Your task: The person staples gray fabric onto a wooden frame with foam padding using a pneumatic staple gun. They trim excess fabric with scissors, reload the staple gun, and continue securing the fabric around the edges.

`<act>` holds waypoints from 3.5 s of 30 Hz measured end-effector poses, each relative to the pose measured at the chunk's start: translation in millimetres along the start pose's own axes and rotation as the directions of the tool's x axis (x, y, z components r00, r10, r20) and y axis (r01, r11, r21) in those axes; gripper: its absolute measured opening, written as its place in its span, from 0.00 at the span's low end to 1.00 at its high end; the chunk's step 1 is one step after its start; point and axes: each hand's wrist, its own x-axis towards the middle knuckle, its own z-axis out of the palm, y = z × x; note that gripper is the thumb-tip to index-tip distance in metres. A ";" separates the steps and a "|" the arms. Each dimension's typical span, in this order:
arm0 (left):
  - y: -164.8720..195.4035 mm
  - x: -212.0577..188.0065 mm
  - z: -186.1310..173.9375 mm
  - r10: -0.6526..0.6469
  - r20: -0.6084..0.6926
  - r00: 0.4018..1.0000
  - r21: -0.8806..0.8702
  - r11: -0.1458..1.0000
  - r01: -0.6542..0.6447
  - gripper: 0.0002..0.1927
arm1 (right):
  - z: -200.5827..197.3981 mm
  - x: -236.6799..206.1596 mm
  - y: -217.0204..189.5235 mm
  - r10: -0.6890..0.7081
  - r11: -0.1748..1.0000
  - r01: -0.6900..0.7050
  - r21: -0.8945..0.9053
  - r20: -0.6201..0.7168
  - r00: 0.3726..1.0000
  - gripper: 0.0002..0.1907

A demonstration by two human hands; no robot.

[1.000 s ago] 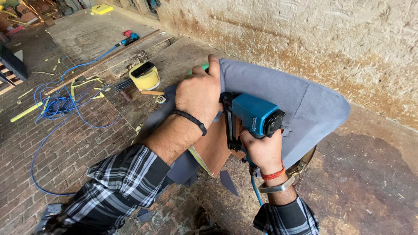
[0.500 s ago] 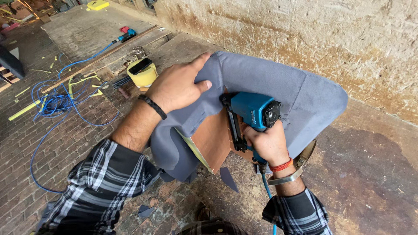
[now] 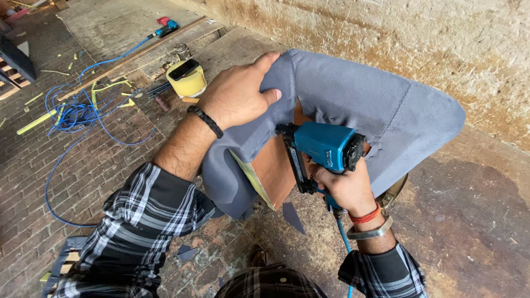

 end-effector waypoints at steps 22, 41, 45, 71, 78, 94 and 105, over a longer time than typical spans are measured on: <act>-2.0 -1.4 2.4 0.085 -0.126 0.988 0.023 0.996 -0.083 0.35 | -1.1 9.9 5.9 0.002 0.992 0.008 0.126 -0.077 0.997 0.11; 5.3 -7.1 -6.5 -0.010 -0.024 1.000 0.037 0.999 0.011 0.36 | -11.0 13.9 18.7 0.060 0.998 -0.059 0.026 -0.069 0.996 0.09; 3.3 -5.2 -9.9 0.065 -0.091 0.994 0.036 0.997 -0.062 0.35 | -5.5 -2.4 33.3 0.128 0.988 -0.123 0.091 -0.048 0.991 0.07; 2.6 -140.1 153.3 0.581 -0.360 0.730 -0.524 0.522 -0.673 0.33 | 72.9 -145.3 43.5 0.344 0.693 0.173 0.700 -0.532 0.773 0.27; -46.8 -183.3 191.2 0.778 -0.155 0.609 -0.621 0.403 -0.672 0.47 | 184.7 -195.9 59.1 0.375 0.707 0.330 0.625 -0.727 0.575 0.29; -162.0 -284.6 156.4 0.962 0.087 0.259 -0.868 0.201 -0.453 0.32 | 295.3 -352.8 127.1 -0.009 0.201 0.716 0.668 -0.730 0.684 0.16; -216.3 -342.9 127.5 0.956 0.082 0.281 -0.897 0.193 -0.398 0.31 | 360.5 -361.0 117.3 0.194 0.372 0.677 0.635 -0.766 0.613 0.19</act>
